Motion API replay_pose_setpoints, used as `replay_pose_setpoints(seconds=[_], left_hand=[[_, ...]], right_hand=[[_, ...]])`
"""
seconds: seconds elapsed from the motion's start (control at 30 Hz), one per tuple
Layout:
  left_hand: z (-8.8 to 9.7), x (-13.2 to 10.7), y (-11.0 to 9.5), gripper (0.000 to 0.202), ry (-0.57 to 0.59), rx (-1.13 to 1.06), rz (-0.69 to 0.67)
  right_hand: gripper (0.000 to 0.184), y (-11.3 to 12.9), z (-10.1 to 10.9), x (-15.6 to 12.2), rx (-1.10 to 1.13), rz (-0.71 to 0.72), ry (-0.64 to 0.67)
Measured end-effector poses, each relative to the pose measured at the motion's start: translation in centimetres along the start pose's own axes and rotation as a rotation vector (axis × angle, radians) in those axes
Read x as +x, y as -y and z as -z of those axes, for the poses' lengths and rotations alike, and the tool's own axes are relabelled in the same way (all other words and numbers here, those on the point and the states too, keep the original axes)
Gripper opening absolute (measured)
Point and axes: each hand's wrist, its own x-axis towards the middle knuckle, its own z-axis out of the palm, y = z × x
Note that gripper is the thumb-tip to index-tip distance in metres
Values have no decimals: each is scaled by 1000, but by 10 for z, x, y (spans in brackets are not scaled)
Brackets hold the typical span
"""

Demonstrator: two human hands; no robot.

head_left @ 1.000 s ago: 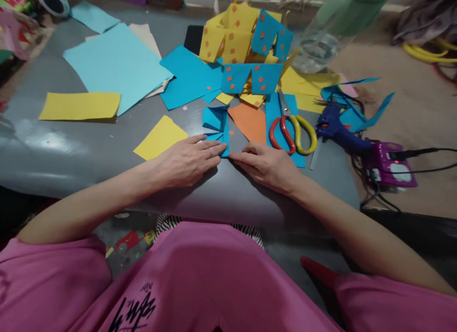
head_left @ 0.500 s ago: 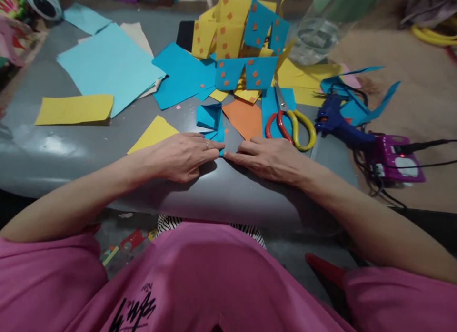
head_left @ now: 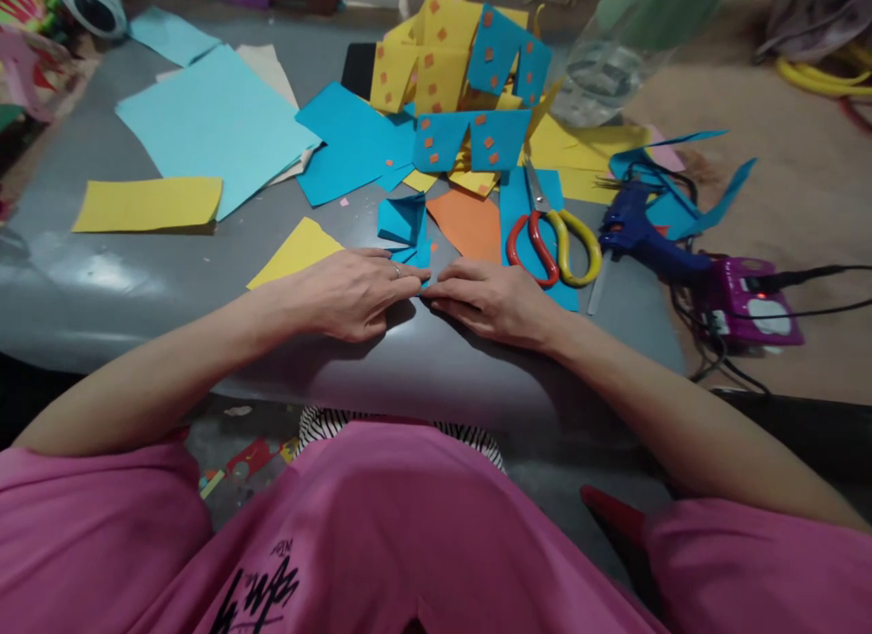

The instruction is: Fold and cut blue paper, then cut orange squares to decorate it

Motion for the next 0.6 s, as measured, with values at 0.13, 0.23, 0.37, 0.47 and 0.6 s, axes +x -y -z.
replay_pose_setpoints(seconds=[0.13, 0.23, 0.37, 0.47, 0.6], left_hand=[[-11, 2, 5, 20, -61, 88, 20], [-21, 4, 8, 27, -122, 188, 25], [-27, 5, 6, 36, -183, 225, -12], [-24, 6, 2, 35, -139, 154, 87], [-20, 8, -1, 39, -49, 45, 271]], right_hand=[[26, 0, -1, -3, 61, -45, -11], [30, 0, 1, -4, 110, -157, -64], [32, -6, 2, -1, -35, -120, -73], [32, -12, -2, 5, -230, 7, -52], [37, -17, -8, 12, -349, 75, -85]])
